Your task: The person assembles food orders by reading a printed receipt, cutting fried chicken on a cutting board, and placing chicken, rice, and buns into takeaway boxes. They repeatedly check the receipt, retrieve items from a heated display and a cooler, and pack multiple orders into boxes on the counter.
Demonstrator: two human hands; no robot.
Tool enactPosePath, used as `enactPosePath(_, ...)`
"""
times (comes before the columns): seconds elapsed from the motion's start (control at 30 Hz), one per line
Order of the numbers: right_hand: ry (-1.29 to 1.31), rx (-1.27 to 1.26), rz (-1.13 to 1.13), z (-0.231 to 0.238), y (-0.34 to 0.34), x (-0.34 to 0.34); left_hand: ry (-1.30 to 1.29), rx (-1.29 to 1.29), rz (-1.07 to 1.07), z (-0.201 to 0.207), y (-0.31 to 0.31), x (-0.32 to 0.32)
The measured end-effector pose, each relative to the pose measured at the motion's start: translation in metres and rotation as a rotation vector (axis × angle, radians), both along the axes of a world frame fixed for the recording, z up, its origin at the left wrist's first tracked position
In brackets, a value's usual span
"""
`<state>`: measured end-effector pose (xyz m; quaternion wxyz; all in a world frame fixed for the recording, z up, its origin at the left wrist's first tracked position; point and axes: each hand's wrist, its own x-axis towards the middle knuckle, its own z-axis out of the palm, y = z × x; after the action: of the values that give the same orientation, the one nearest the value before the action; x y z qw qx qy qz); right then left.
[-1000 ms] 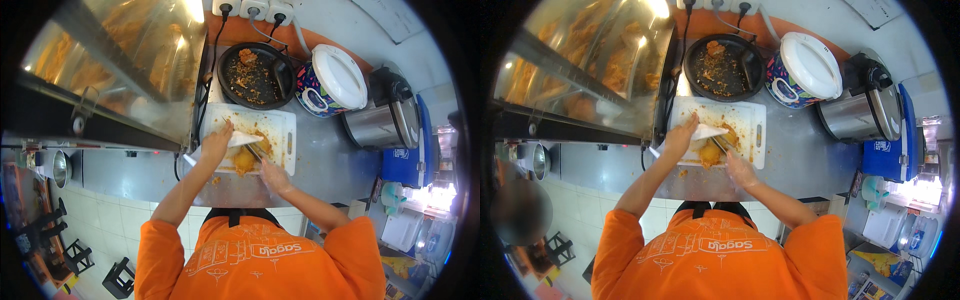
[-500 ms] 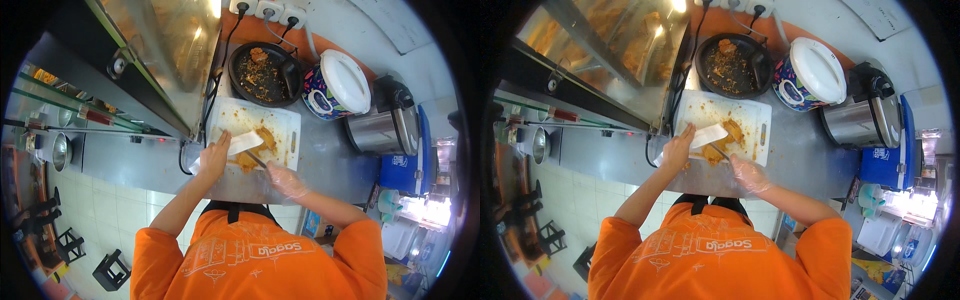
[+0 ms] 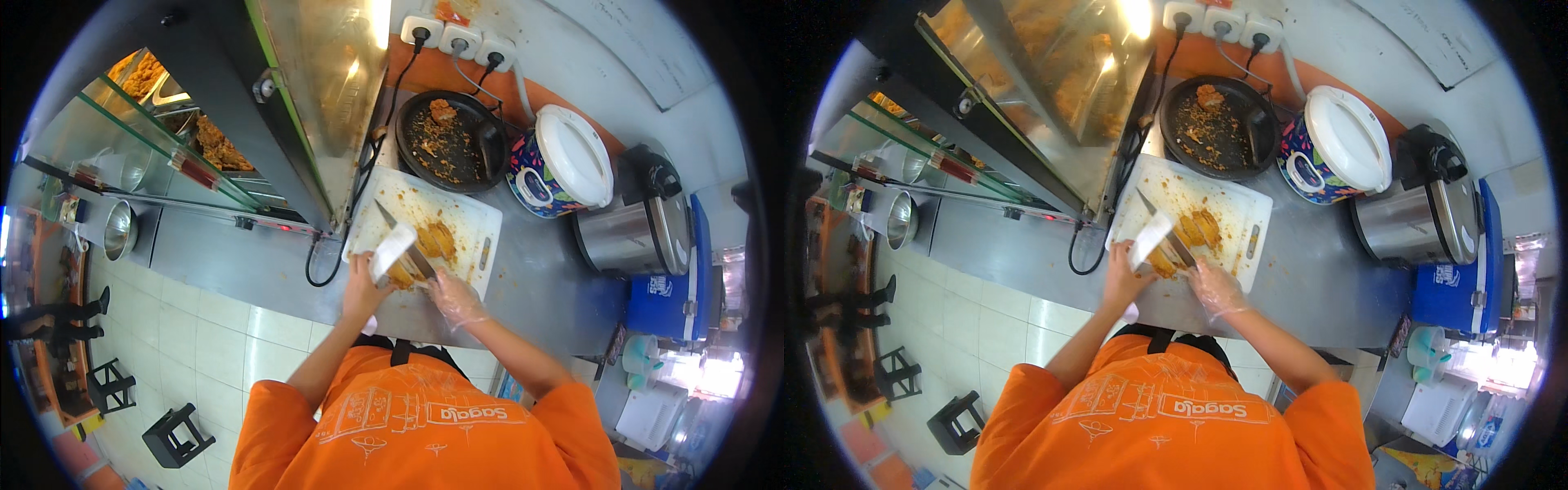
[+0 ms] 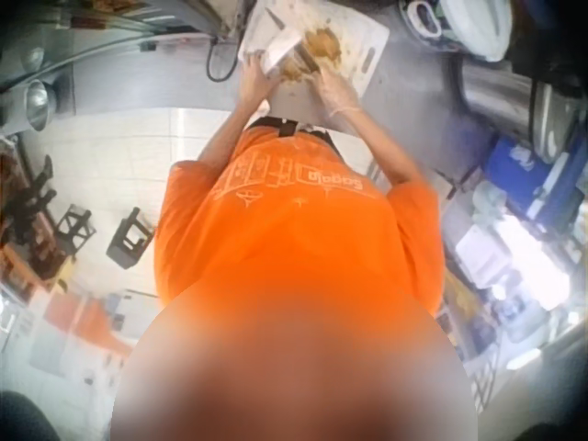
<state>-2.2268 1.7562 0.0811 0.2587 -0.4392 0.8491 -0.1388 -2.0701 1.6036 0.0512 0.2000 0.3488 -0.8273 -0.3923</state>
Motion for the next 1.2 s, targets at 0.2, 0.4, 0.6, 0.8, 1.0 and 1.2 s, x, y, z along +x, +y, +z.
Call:
enactPosePath(0.2,-0.069,-0.020,-0.126,0.024,0.023,-0.002,0.005,0.137,0.128,-0.007,0.006,-0.029)
enactPosePath(0.4,-0.099,0.109,-0.084,0.042,0.020,0.017,0.101,0.193,0.164,0.002,-0.009,-0.037)
enactPosePath(0.6,-0.070,0.176,0.049,0.040,0.004,0.033,0.234,0.172,0.007,0.006,-0.023,-0.016)
enactPosePath(0.8,0.065,0.118,0.109,-0.001,0.005,0.033,-0.206,-0.014,-0.344,0.008,-0.043,-0.023)
enactPosePath(1.0,0.374,-0.033,0.086,-0.045,-0.009,0.030,-0.373,-0.123,-0.263,0.019,-0.051,-0.029)
enactPosePath(1.2,0.024,-0.002,-0.220,0.009,0.041,-0.055,0.613,1.227,0.176,0.091,-0.044,-0.060)
